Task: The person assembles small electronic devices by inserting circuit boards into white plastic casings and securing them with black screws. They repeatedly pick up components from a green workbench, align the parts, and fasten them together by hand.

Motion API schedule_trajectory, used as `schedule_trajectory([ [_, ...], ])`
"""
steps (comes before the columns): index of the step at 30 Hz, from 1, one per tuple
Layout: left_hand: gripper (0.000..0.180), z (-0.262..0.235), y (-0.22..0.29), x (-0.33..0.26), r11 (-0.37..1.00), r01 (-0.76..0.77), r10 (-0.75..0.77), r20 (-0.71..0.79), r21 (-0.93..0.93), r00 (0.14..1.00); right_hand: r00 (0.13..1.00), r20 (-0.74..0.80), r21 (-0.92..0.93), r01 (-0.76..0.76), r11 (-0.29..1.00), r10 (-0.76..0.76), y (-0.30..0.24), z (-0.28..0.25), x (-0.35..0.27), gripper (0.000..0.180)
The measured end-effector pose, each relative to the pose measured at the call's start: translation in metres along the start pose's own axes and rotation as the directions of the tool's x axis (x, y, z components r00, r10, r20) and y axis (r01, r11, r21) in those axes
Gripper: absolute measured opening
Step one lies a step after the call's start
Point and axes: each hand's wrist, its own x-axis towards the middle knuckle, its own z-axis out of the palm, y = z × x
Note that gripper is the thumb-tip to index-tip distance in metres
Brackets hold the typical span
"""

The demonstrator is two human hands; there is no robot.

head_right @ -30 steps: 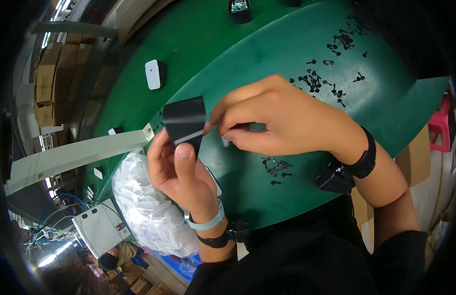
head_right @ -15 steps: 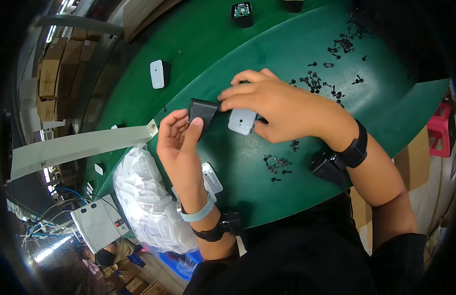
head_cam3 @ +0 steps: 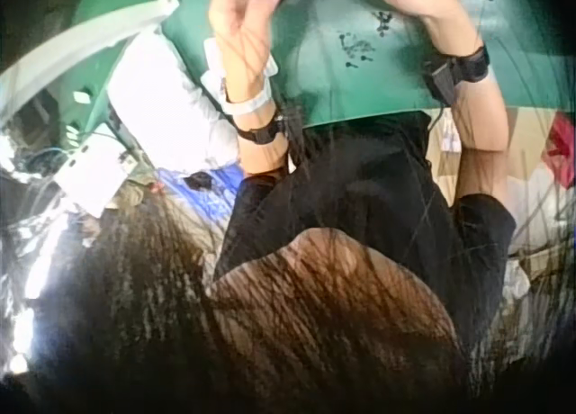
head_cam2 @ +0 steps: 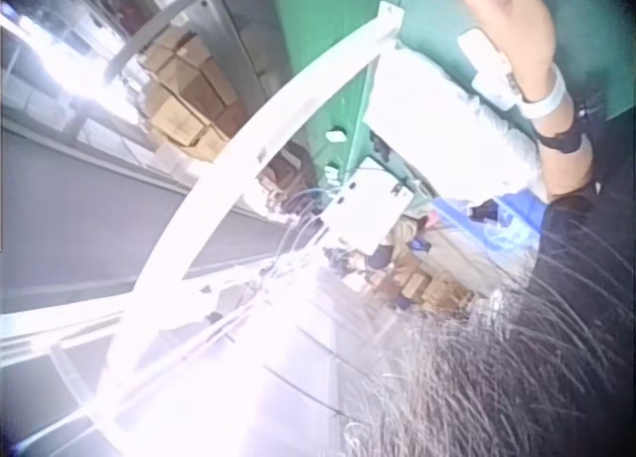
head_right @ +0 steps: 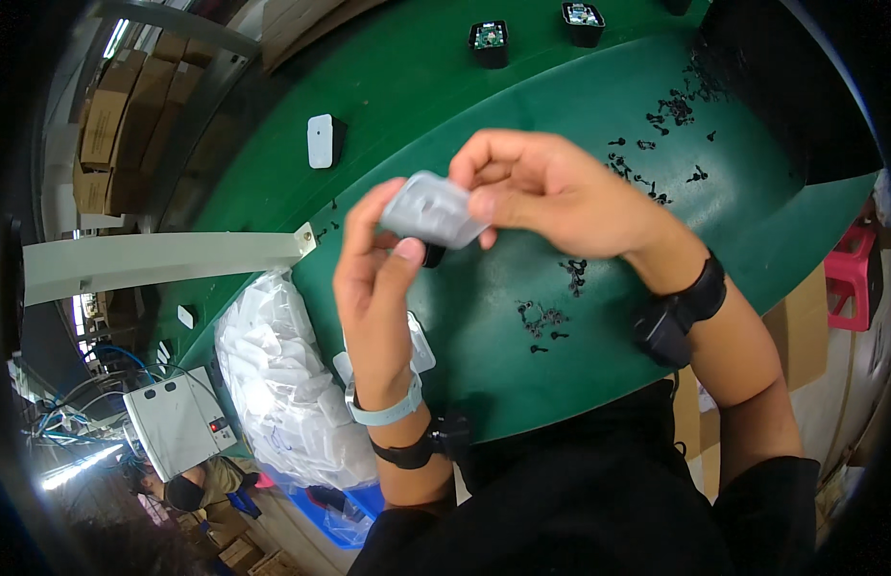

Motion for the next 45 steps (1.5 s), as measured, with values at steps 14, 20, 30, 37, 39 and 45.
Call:
schedule_trajectory([
  [14, 0.025, -0.003, 0.009, 0.005, 0.837, 0.096, -0.263, -0.243, -0.538, 0.934, 0.968, 0.116, -0.947, 0.176, 0.27, -0.224, 0.032, 0.019, 0.007, 0.012],
  [20, 0.022, -0.005, 0.009, 0.003, 0.833, 0.069, -0.262, -0.282, -0.549, 0.923, 0.973, 0.074, -0.965, 0.126, 0.23, -0.22, 0.03, 0.014, 0.01, 0.01],
  [30, 0.022, 0.001, 0.014, 0.001, 0.827, 0.095, -0.276, -0.252, -0.554, 0.928, 0.987, -0.004, 0.314, 0.155, 0.937, -0.162, 0.007, 0.013, 0.0, 0.011],
  [37, 0.023, 0.007, 0.018, -0.002, 0.838, 0.179, -0.304, -0.168, -0.515, 0.938, 0.994, 0.009, 0.444, 0.095, 0.891, -0.111, 0.004, 0.017, -0.003, 0.017],
  [39, 0.024, 0.009, 0.017, -0.003, 0.834, 0.207, -0.319, -0.14, -0.512, 0.937, 0.996, -0.019, 0.472, 0.09, 0.877, -0.092, 0.002, 0.018, -0.004, 0.016],
  [45, 0.025, 0.003, 0.014, -0.005, 0.819, 0.261, -0.318, -0.025, -0.512, 0.948, 0.951, -0.217, -0.376, 0.125, 0.918, -0.219, -0.011, 0.021, -0.006, 0.007],
])
